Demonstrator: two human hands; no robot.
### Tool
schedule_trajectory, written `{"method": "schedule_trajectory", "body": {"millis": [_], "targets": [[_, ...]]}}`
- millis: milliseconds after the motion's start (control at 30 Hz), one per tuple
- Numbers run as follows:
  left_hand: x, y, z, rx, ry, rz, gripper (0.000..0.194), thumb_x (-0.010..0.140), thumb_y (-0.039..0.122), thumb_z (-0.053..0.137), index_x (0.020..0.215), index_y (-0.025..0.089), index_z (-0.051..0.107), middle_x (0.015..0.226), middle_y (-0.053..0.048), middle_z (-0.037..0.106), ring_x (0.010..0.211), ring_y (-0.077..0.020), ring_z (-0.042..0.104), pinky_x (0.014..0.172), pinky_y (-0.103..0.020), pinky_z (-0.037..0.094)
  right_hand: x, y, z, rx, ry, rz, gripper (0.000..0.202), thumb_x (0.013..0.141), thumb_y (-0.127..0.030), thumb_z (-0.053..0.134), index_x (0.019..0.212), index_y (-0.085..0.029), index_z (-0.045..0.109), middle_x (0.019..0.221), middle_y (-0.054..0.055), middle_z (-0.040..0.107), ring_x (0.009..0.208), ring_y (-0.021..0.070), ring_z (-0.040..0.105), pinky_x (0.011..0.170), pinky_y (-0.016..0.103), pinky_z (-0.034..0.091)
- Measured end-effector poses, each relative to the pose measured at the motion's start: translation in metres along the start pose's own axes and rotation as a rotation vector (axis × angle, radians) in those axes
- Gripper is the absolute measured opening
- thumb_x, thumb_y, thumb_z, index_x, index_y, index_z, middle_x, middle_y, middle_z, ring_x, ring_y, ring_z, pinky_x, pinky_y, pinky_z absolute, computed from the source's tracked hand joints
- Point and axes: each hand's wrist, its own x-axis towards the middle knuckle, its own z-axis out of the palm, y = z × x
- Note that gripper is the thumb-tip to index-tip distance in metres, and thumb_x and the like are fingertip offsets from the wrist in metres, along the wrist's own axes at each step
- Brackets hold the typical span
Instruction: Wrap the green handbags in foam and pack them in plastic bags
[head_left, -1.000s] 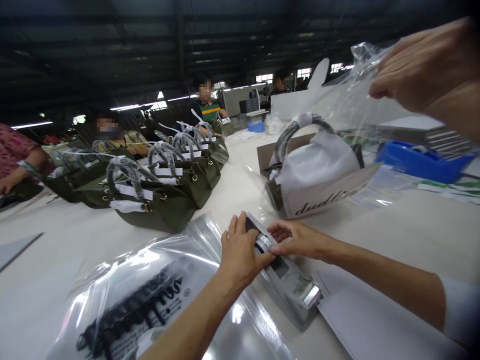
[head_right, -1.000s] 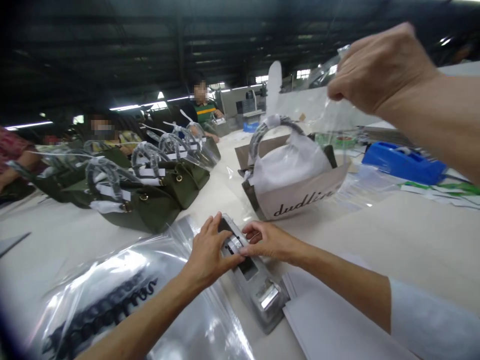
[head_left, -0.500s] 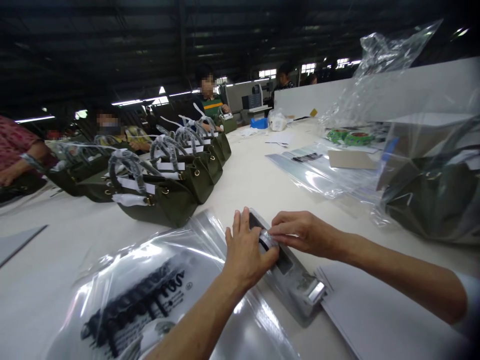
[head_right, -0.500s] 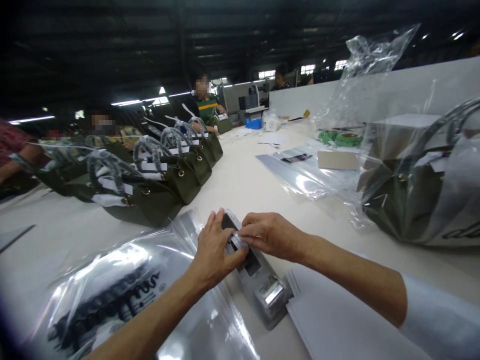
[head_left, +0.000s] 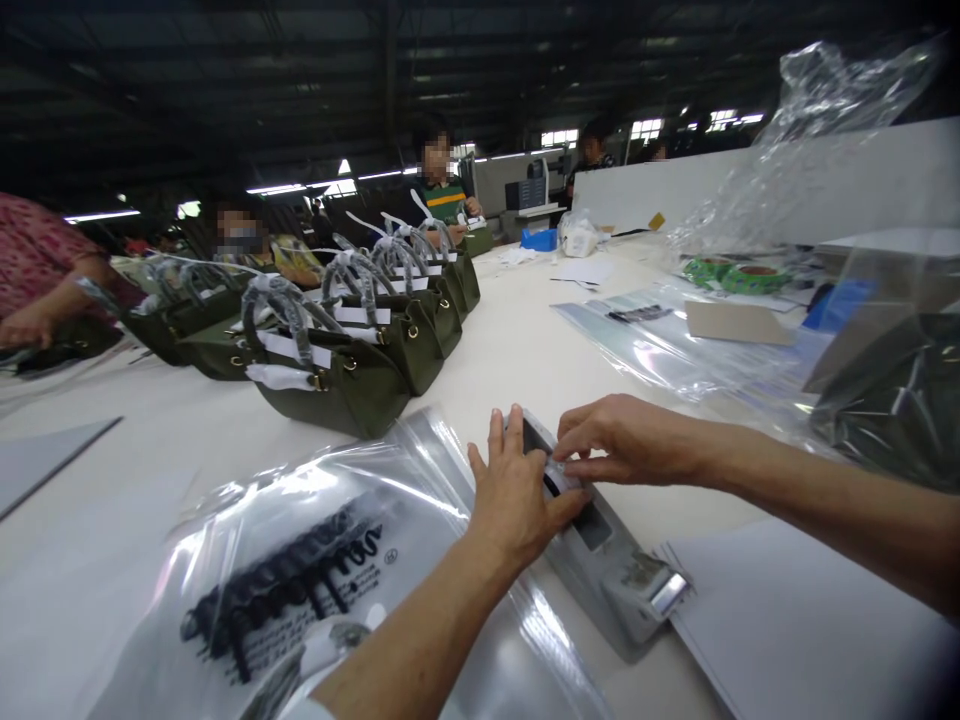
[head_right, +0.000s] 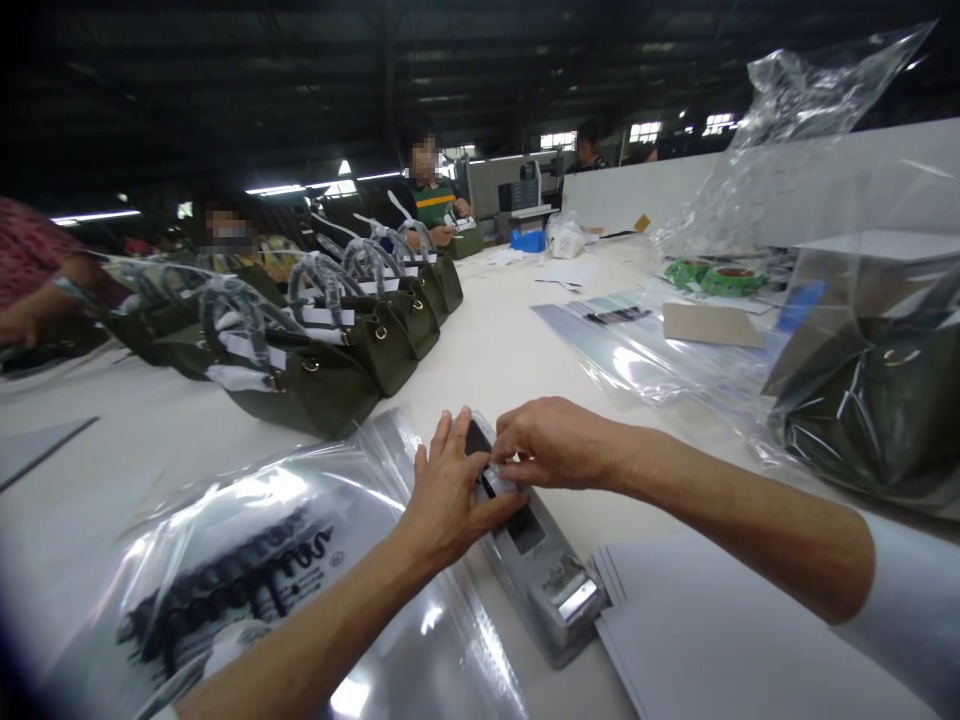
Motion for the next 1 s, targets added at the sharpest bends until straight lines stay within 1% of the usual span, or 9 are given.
{"method": "schedule_trajectory", "body": {"millis": [133,367,467,600,767,833,900,1000], "targets": [[0.000,0.000,0.001,-0.025,0.003,-0.003,0.044,0.070,0.052,0.058,0.101,0.021,0.061,0.148,-0.012,0.006,0.135,-0.0321,-0.004,0.100,-0.065,0.009,0.004,0.000,-0.001,0.025,-0.033,-0.037,0.017,0.073,-0.015,0.056,0.082,-0.019,0.070,0.072,0.001,0.062,0.059,0.0091,0.054,0.057,0.019,0.037],[0.000,0.000,0.002,-0.039,0.014,-0.003,0.039,0.069,0.050,0.060,0.095,0.020,0.062,0.148,-0.011,0.005,0.135,-0.0323,-0.004,0.099,-0.066,0.011,0.002,0.004,0.002,0.088,-0.008,-0.091,0.018,0.076,-0.015,0.051,0.078,-0.016,0.069,0.073,0.002,0.063,0.059,0.0087,0.054,0.058,0.019,0.038],[0.000,0.000,0.002,-0.047,0.005,-0.004,0.039,0.069,0.051,0.060,0.093,0.020,0.062,0.148,-0.011,0.005,0.135,-0.0321,-0.004,0.098,-0.066,0.011,0.000,0.004,0.004,0.093,0.009,-0.082,0.019,0.076,-0.015,0.050,0.079,-0.017,0.069,0.074,0.002,0.064,0.059,0.0087,0.055,0.057,0.019,0.039],[0.000,0.000,0.003,-0.045,0.020,-0.002,0.038,0.070,0.051,0.059,0.092,0.020,0.062,0.148,-0.011,0.006,0.135,-0.0323,-0.004,0.098,-0.066,0.012,0.000,0.002,0.007,0.079,0.025,-0.072,0.019,0.075,-0.014,0.051,0.080,-0.017,0.069,0.075,0.002,0.064,0.060,0.0092,0.055,0.058,0.019,0.039],[0.000,0.001,0.003,-0.047,0.026,0.002,0.040,0.069,0.049,0.060,0.097,0.021,0.061,0.148,-0.012,0.007,0.135,-0.0326,-0.004,0.097,-0.067,0.013,0.002,0.004,0.011,0.084,0.066,-0.022,0.016,0.073,-0.012,0.051,0.070,-0.014,0.066,0.068,0.001,0.061,0.058,0.0090,0.053,0.056,0.019,0.038],[0.000,0.001,0.002,-0.042,0.024,-0.002,0.041,0.068,0.049,0.061,0.097,0.020,0.061,0.148,-0.012,0.008,0.135,-0.0326,-0.003,0.098,-0.066,0.014,0.002,0.007,0.011,0.148,0.044,0.005,0.016,0.075,-0.014,0.051,0.074,-0.015,0.067,0.070,0.001,0.063,0.060,0.0093,0.055,0.057,0.019,0.040],[0.000,0.001,0.002,-0.036,0.022,-0.001,0.040,0.068,0.049,0.061,0.095,0.020,0.062,0.148,-0.012,0.008,0.135,-0.0329,-0.002,0.098,-0.066,0.014,0.002,0.010,0.010,0.229,0.008,0.028,0.017,0.078,-0.020,0.052,0.081,-0.015,0.068,0.075,0.002,0.065,0.063,0.0099,0.057,0.058,0.019,0.042],[0.000,0.000,0.003,-0.031,0.027,0.014,0.040,0.069,0.050,0.060,0.094,0.019,0.062,0.148,-0.013,0.009,0.135,-0.0334,-0.002,0.098,-0.066,0.015,0.001,0.011,0.009,0.265,-0.019,0.047,0.018,0.076,-0.025,0.056,0.084,-0.015,0.068,0.077,0.002,0.066,0.064,0.0105,0.058,0.058,0.019,0.044]]}}
